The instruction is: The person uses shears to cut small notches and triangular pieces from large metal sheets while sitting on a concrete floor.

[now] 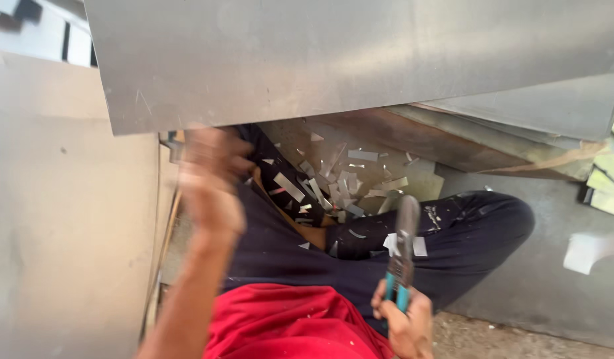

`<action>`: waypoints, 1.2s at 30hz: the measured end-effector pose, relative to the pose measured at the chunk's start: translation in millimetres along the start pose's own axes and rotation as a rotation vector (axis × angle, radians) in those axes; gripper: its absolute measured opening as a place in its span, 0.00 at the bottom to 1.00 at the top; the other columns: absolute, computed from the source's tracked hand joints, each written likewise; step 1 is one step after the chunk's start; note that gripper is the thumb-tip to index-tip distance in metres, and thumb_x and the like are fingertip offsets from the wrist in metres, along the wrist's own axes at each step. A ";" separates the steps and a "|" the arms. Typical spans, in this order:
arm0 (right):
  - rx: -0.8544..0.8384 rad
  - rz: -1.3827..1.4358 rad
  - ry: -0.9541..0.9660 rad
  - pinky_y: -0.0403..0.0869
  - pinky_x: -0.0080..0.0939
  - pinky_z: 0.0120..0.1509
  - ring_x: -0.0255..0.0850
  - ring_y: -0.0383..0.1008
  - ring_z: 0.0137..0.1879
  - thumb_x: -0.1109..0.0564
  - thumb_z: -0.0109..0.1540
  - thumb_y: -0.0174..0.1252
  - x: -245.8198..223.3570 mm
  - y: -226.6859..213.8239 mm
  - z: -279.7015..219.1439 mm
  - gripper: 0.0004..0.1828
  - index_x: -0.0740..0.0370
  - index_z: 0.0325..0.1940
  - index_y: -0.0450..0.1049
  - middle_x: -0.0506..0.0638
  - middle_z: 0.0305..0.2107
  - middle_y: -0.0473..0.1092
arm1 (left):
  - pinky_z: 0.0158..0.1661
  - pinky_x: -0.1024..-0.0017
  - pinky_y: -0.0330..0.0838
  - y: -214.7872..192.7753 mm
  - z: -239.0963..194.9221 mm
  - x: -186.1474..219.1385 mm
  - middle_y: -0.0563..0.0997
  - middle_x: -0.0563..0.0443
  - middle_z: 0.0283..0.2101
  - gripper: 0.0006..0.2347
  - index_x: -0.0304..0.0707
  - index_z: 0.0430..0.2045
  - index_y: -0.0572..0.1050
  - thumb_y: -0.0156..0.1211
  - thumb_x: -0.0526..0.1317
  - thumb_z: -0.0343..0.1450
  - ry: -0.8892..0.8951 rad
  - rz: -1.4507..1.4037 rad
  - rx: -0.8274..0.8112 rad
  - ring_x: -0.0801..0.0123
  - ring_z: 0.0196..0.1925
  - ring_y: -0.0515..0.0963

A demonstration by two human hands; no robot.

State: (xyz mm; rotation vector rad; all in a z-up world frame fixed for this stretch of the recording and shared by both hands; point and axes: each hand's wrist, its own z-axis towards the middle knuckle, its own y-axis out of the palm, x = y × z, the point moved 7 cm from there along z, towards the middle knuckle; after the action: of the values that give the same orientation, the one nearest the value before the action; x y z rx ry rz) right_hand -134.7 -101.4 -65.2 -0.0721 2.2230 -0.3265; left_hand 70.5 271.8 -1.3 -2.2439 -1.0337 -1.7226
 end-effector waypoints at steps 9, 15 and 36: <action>-0.372 -0.246 0.187 0.72 0.36 0.40 0.38 0.73 0.36 0.61 0.50 0.47 -76.4 59.7 -1.3 0.25 0.65 0.50 0.75 0.53 0.35 0.76 | 0.34 0.71 0.82 -7.8 -7.8 -5.6 0.85 0.49 0.30 0.07 0.29 0.31 0.80 0.64 0.37 0.71 -0.020 0.007 -0.118 0.70 0.31 0.87; -0.623 -0.277 0.210 0.77 0.40 0.46 0.44 0.76 0.42 0.60 0.43 0.46 -135.8 120.1 13.2 0.33 0.67 0.54 0.69 0.53 0.39 0.73 | 0.38 0.76 0.79 0.4 -26.0 -23.6 0.85 0.48 0.38 0.09 0.29 0.41 0.79 0.63 0.38 0.74 -0.112 0.006 -0.221 0.71 0.40 0.85; -0.502 -0.586 -0.023 0.68 0.40 0.30 0.35 0.66 0.25 0.63 0.49 0.50 -148.9 128.8 40.5 0.06 0.65 0.28 0.71 0.47 0.18 0.67 | 0.23 0.71 0.41 -5.8 46.8 -13.7 0.56 0.62 0.14 0.26 0.44 0.08 0.56 0.55 0.48 0.79 0.119 0.417 -0.104 0.80 0.17 0.51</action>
State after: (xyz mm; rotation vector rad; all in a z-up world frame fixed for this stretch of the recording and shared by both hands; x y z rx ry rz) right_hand -2.2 38.9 -8.9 -1.0001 2.1724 -0.0673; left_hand 103.2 293.0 -31.2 -2.1830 -0.4193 -1.7249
